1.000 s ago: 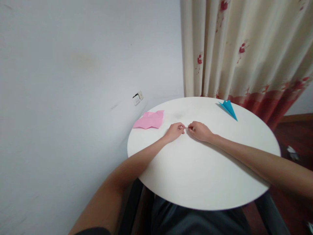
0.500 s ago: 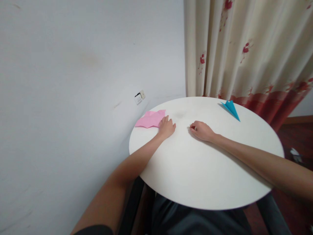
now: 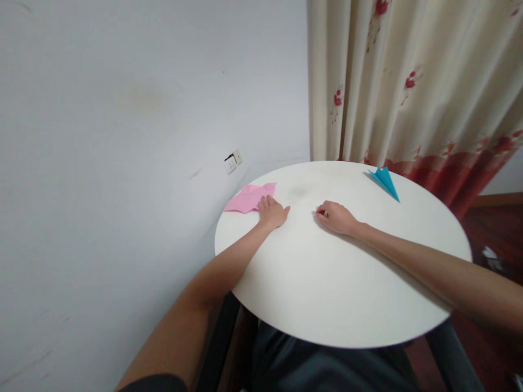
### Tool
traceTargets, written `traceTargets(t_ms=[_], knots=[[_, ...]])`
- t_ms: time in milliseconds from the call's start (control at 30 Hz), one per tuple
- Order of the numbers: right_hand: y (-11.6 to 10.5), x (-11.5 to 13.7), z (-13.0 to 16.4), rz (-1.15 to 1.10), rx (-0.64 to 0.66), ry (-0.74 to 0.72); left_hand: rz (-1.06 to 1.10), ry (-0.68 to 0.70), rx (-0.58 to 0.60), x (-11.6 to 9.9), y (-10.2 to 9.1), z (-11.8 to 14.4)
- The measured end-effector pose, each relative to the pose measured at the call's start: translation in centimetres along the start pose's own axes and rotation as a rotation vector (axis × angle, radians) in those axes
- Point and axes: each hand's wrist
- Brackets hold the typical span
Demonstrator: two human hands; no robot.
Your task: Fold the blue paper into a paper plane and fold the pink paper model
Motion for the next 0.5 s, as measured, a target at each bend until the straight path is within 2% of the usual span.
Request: traceTargets(t_ms=[167,233,300,400,433,500], knots=[[0.3,-0.4,-0.3,-0.056,-0.019,0.028,-0.038,0.111,-0.153,-1.5,-1.7,2.2],[0.4,-1.0,-0.5,-0.113,-0.077,0.087,0.015,0.191,-0.192,-2.6,-2.4,3.7],[0.3,-2.0,-0.9,-0.167,-0.188,0.176,0.101,0.349,-0.201,-3.7,-2.9,5.1],[0.0,-3.8,-1.4,-0.211,-0.382,0.296,0.246,0.722,-0.170,-5.1,-3.3,6.2],[-0.2,-4.3,-1.6,-0.219,-0.439,0.316,0.295,0.808,-0.168,-5.4,-3.4,6.2],[-0.5,-4.9,-1.8,-0.236,-0.531,0.316,0.401,0.855,-0.181,-5.5,-3.6,5.7]])
Point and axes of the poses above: each hand's wrist, its own z-axis away from the middle knuckle, its own y-axis out of the palm, x = y × z, and after that the axes turned 2 degrees about -y, right-handed
